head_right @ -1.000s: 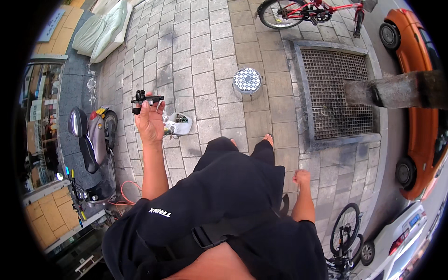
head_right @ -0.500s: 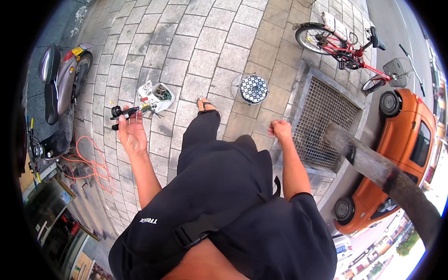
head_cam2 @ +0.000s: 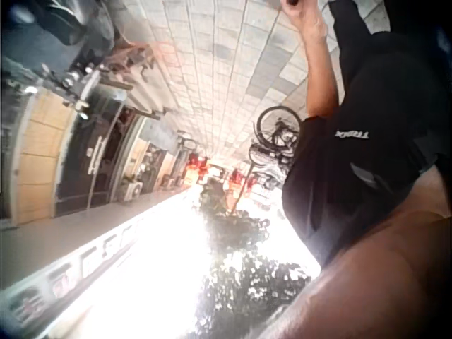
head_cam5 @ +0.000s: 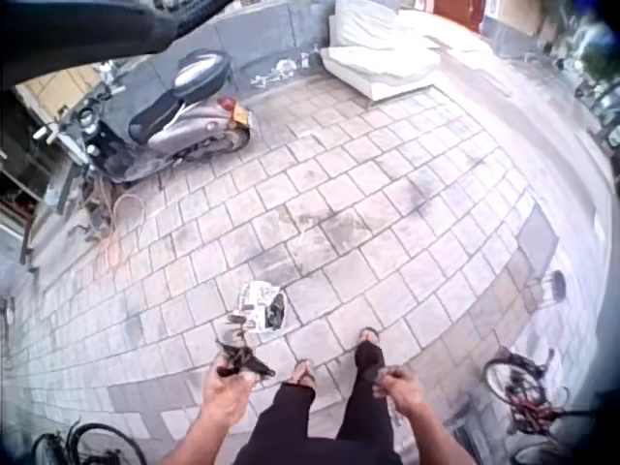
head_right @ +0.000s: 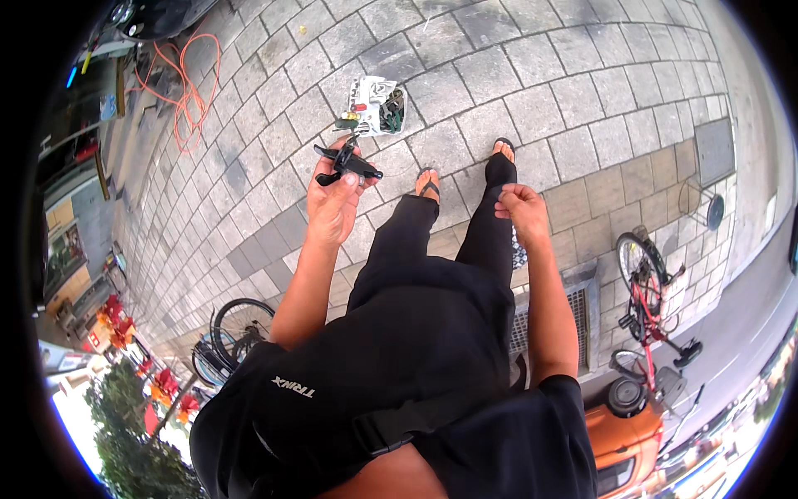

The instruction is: The person assembles a small black mechanical device using a screwdriver and other tools. They repeatedly insert and tighten screws, adjust components, and inspect the assembly while standing on a tiled sidewalk near buckets and decorative items.

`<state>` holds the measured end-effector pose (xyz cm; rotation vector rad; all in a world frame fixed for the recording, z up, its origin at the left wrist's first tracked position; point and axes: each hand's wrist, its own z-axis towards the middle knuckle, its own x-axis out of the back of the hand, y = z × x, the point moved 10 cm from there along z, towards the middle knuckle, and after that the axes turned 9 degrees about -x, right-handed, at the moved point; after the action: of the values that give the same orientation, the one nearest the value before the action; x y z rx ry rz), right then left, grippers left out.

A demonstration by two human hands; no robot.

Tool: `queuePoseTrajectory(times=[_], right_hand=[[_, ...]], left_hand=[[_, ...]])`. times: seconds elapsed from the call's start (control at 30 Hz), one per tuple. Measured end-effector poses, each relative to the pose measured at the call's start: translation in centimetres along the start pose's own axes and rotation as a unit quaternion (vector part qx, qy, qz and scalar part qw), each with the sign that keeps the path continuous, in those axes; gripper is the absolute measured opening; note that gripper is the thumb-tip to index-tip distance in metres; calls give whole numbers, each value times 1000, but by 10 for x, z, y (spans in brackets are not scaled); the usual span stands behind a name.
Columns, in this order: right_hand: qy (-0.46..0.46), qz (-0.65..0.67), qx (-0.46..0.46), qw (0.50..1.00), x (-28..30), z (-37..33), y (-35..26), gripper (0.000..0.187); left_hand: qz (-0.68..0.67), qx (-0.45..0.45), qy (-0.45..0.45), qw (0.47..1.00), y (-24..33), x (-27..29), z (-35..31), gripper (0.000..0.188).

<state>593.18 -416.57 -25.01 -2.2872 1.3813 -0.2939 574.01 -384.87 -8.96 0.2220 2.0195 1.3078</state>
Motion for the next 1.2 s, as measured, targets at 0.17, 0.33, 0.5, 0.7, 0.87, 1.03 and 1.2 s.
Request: queuePoseTrajectory(times=[0.17,0.33,0.5,0.7,0.87,1.03,1.2], right_hand=[[-53,-158,-26,986,-35,91,-28,17],[-68,-347,-34,935,-64,179,-26,23],[-54,-555,82,826,-103,309,21,22],[-72,-713,210,665,-169,457,118,18],[-87,-736,286,607,-201,540,182,22],[-80,-762,274,581,-204,569,197,28],[-113,-757,258,589,-213,534,133,30]], left_hand=[[34,14,117,992,-69,30,-13,65],[125,14,180,976,-161,71,-5,69],[228,19,180,957,-247,129,34,74],[206,-82,246,944,-279,183,42,70],[229,-131,285,921,-271,184,16,75],[318,-205,217,900,-240,150,-4,82],[375,-240,202,872,-252,136,-20,80]])
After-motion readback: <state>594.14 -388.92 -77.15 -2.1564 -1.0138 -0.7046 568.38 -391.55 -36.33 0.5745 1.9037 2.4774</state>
